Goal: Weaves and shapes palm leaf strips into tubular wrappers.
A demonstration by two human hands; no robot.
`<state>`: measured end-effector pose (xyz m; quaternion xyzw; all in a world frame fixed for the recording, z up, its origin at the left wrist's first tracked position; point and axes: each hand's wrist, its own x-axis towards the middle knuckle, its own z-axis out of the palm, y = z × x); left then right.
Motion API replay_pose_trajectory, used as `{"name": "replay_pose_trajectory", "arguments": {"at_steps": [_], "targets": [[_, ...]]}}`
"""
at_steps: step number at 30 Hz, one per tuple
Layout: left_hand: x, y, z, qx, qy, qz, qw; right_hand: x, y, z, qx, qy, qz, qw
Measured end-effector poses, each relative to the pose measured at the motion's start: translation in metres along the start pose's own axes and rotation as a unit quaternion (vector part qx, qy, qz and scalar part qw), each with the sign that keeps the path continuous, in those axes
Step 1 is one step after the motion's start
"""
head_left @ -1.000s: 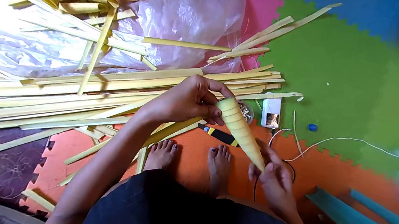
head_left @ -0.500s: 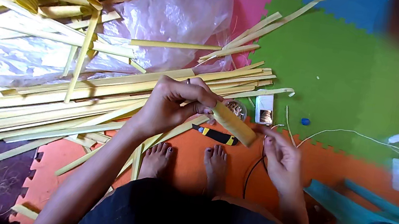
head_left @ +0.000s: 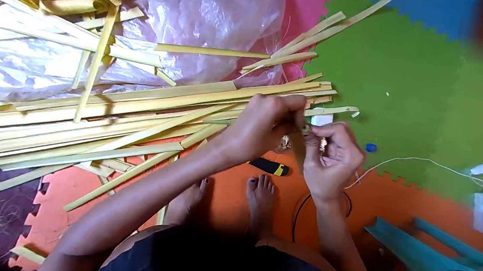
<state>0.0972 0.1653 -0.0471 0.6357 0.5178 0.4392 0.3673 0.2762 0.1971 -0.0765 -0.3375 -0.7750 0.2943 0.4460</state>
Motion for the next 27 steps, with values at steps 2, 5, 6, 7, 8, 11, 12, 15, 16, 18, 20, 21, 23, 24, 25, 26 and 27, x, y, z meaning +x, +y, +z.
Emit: {"name": "replay_pose_trajectory", "arguments": {"at_steps": [2, 5, 6, 7, 8, 11, 12, 15, 16, 18, 20, 21, 23, 24, 25, 26, 27], "targets": [[-0.006, -0.031, -0.006, -0.052, -0.059, -0.035, 0.996, -0.001, 0.021, -0.005, 0.069, -0.094, 0.062, 0.991], [-0.027, -0.065, -0.018, -0.102, -0.087, -0.074, 0.988, -0.006, 0.062, -0.009, 0.054, -0.190, 0.144, 0.970], [-0.034, -0.069, -0.022, -0.114, -0.081, -0.089, 0.986, -0.011, 0.074, -0.008, 0.004, -0.203, 0.161, 0.966], [-0.041, -0.069, -0.025, -0.130, -0.070, -0.109, 0.983, -0.017, 0.084, -0.005, -0.046, -0.216, 0.172, 0.960], [-0.048, -0.068, -0.027, -0.147, -0.056, -0.131, 0.979, -0.022, 0.089, -0.002, -0.088, -0.234, 0.176, 0.952], [-0.060, -0.063, -0.033, -0.179, -0.001, -0.183, 0.967, -0.030, 0.093, 0.012, -0.148, -0.289, 0.156, 0.933], [-0.061, -0.062, -0.034, -0.178, 0.012, -0.185, 0.966, -0.032, 0.093, 0.017, -0.158, -0.295, 0.152, 0.930], [-0.062, -0.059, -0.037, -0.175, 0.022, -0.171, 0.969, -0.041, 0.104, 0.031, -0.166, -0.286, 0.144, 0.933], [-0.061, -0.058, -0.037, -0.177, 0.022, -0.167, 0.970, -0.043, 0.106, 0.034, -0.170, -0.281, 0.140, 0.934], [-0.060, -0.056, -0.036, -0.186, 0.019, -0.163, 0.969, -0.045, 0.106, 0.037, -0.191, -0.287, 0.140, 0.928], [-0.060, -0.055, -0.034, -0.192, 0.017, -0.164, 0.967, -0.043, 0.103, 0.037, -0.211, -0.300, 0.140, 0.920], [-0.060, -0.055, -0.033, -0.193, 0.017, -0.167, 0.967, -0.043, 0.102, 0.037, -0.212, -0.301, 0.140, 0.919], [-0.062, -0.056, -0.032, -0.192, 0.021, -0.174, 0.966, -0.042, 0.099, 0.033, -0.193, -0.285, 0.142, 0.928], [-0.062, -0.056, -0.033, -0.192, 0.024, -0.178, 0.965, -0.042, 0.099, 0.030, -0.180, -0.273, 0.146, 0.934], [-0.063, -0.056, -0.033, -0.192, 0.027, -0.182, 0.964, -0.042, 0.099, 0.027, -0.170, -0.259, 0.149, 0.939], [-0.064, -0.057, -0.033, -0.194, 0.030, -0.184, 0.963, -0.043, 0.098, 0.024, -0.163, -0.247, 0.152, 0.943], [-0.064, -0.058, -0.033, -0.196, 0.032, -0.183, 0.963, -0.043, 0.096, 0.021, -0.155, -0.239, 0.155, 0.946]]}}
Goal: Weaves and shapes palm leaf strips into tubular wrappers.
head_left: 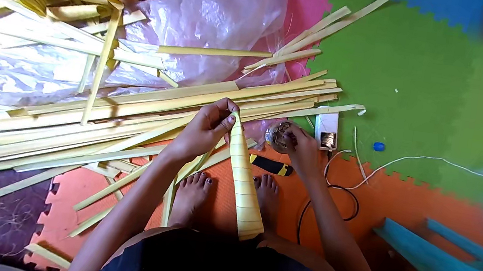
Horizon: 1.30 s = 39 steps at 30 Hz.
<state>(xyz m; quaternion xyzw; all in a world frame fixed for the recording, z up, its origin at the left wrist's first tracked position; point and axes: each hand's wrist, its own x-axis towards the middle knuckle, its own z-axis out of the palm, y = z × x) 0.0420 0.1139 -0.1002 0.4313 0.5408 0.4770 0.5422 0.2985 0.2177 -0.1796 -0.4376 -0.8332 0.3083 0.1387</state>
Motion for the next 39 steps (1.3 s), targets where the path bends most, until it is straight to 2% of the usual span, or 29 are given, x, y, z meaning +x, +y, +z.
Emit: {"name": "replay_pose_trajectory", "arguments": {"at_steps": [6, 10, 13, 16, 18, 23, 34, 39], "targets": [[0.002, -0.001, 0.004, -0.006, -0.003, 0.025, 1.000, -0.004, 0.002, -0.006, 0.050, 0.033, 0.027, 0.998], [0.004, -0.007, 0.010, 0.035, 0.002, 0.102, 0.994, -0.003, -0.011, -0.016, 0.043, 0.030, 0.012, 0.999], [0.003, -0.001, 0.021, 0.066, -0.016, 0.145, 0.987, -0.006, -0.044, -0.033, 0.128, 0.068, -0.041, 0.989], [0.000, 0.014, 0.033, 0.070, -0.049, 0.182, 0.980, -0.010, -0.080, -0.055, 0.303, 0.097, -0.129, 0.939], [-0.001, 0.024, 0.039, 0.053, -0.069, 0.198, 0.976, -0.009, -0.093, -0.064, 0.351, 0.110, -0.186, 0.911], [-0.003, 0.033, 0.046, 0.012, -0.085, 0.233, 0.969, -0.010, -0.105, -0.068, 0.279, 0.167, -0.255, 0.911], [-0.008, 0.034, 0.053, -0.006, -0.065, 0.254, 0.965, -0.020, -0.115, -0.074, 0.216, 0.177, -0.262, 0.924], [-0.011, 0.040, 0.062, -0.010, -0.017, 0.238, 0.971, -0.020, -0.118, -0.076, 0.170, 0.200, -0.285, 0.922]]}}
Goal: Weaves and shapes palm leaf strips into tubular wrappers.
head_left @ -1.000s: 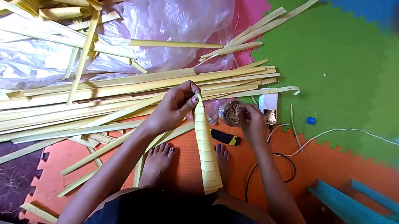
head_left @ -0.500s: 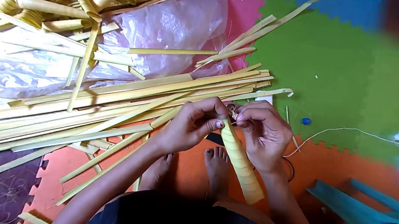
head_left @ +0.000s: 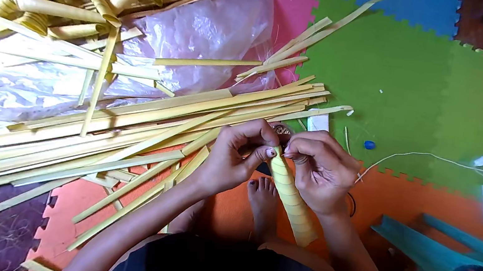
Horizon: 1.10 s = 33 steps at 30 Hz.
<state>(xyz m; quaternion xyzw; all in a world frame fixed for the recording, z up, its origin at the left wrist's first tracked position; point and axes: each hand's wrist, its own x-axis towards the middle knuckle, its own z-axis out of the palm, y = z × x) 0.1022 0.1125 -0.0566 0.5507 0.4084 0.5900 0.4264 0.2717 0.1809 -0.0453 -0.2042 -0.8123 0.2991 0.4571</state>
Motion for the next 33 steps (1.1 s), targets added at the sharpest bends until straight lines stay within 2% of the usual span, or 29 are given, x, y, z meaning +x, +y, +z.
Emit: {"name": "replay_pose_trajectory", "arguments": {"at_steps": [3, 6, 8, 10, 13, 15, 17, 19, 21, 23, 25, 27, 29, 33], "targets": [[-0.003, -0.002, 0.001, 0.003, 0.015, -0.004, 1.000, 0.000, 0.005, 0.000, 0.042, -0.017, 0.007, 0.999], [0.001, 0.000, -0.001, 0.000, 0.005, -0.008, 1.000, -0.003, 0.011, -0.002, 0.144, -0.026, 0.082, 0.986], [0.004, 0.002, 0.000, 0.011, 0.007, -0.008, 1.000, -0.002, 0.013, -0.001, 0.164, -0.018, 0.099, 0.981], [0.004, 0.002, -0.002, 0.035, 0.006, -0.021, 0.999, 0.002, 0.015, 0.001, 0.146, -0.023, 0.089, 0.985], [0.001, -0.001, -0.014, 0.134, -0.028, -0.111, 0.984, 0.001, 0.025, 0.001, 0.072, -0.071, 0.096, 0.990], [-0.002, -0.009, -0.032, 0.218, -0.050, -0.157, 0.962, -0.011, 0.038, 0.003, -0.013, -0.116, 0.134, 0.984], [-0.011, -0.015, -0.058, 0.248, -0.033, -0.175, 0.952, -0.037, 0.056, 0.005, -0.087, -0.147, 0.209, 0.963], [-0.025, -0.014, -0.085, 0.220, 0.021, -0.203, 0.954, -0.074, 0.072, 0.010, -0.135, -0.181, 0.298, 0.927], [-0.051, -0.020, -0.099, 0.141, 0.100, -0.215, 0.961, -0.113, 0.083, 0.022, -0.153, -0.254, 0.361, 0.884], [-0.072, -0.030, -0.105, 0.032, 0.139, -0.217, 0.966, -0.138, 0.090, 0.037, -0.173, -0.336, 0.375, 0.846], [-0.059, -0.035, -0.107, -0.040, 0.188, -0.229, 0.954, -0.147, 0.099, 0.049, -0.199, -0.396, 0.366, 0.818], [-0.049, -0.037, -0.106, -0.065, 0.211, -0.239, 0.946, -0.148, 0.105, 0.057, -0.211, -0.418, 0.366, 0.804], [-0.045, -0.038, -0.105, -0.059, 0.230, -0.242, 0.941, -0.144, 0.098, 0.055, -0.201, -0.405, 0.362, 0.815], [-0.042, -0.034, -0.099, -0.005, 0.212, -0.260, 0.942, -0.127, 0.060, 0.041, -0.115, -0.223, 0.286, 0.925]]}}
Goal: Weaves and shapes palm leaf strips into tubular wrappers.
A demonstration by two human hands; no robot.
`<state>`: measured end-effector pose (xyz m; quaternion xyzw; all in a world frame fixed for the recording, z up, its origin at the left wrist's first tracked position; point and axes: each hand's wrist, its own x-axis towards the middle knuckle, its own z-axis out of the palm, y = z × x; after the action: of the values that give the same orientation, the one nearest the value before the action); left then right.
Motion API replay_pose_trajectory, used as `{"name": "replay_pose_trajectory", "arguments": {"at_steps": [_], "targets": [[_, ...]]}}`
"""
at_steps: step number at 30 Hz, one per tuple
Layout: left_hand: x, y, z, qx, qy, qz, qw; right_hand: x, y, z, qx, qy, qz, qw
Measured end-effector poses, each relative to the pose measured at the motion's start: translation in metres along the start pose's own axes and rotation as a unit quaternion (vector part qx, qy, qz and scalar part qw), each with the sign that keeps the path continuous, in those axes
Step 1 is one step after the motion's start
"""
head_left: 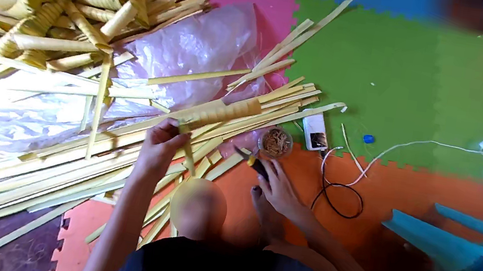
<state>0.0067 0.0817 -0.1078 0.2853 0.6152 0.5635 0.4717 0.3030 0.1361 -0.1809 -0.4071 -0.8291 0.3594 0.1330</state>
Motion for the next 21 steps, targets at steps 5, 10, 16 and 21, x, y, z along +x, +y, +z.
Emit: {"name": "replay_pose_trajectory", "arguments": {"at_steps": [5, 10, 16, 21], "targets": [[0.001, 0.000, 0.027, -0.026, -0.106, -0.050, 0.993, 0.009, -0.035, -0.028, 0.105, 0.120, -0.082, 0.984], [0.003, 0.009, 0.041, -0.110, -0.139, -0.096, 0.979, 0.018, -0.046, -0.031, 0.102, 0.126, -0.150, 0.975], [0.000, 0.011, 0.050, -0.114, -0.225, -0.105, 0.962, 0.028, -0.047, -0.022, 0.095, 0.127, -0.155, 0.975], [0.041, 0.053, 0.000, 0.106, -0.005, 0.169, 0.980, 0.019, -0.036, -0.027, 0.111, 0.124, -0.158, 0.973]]}}
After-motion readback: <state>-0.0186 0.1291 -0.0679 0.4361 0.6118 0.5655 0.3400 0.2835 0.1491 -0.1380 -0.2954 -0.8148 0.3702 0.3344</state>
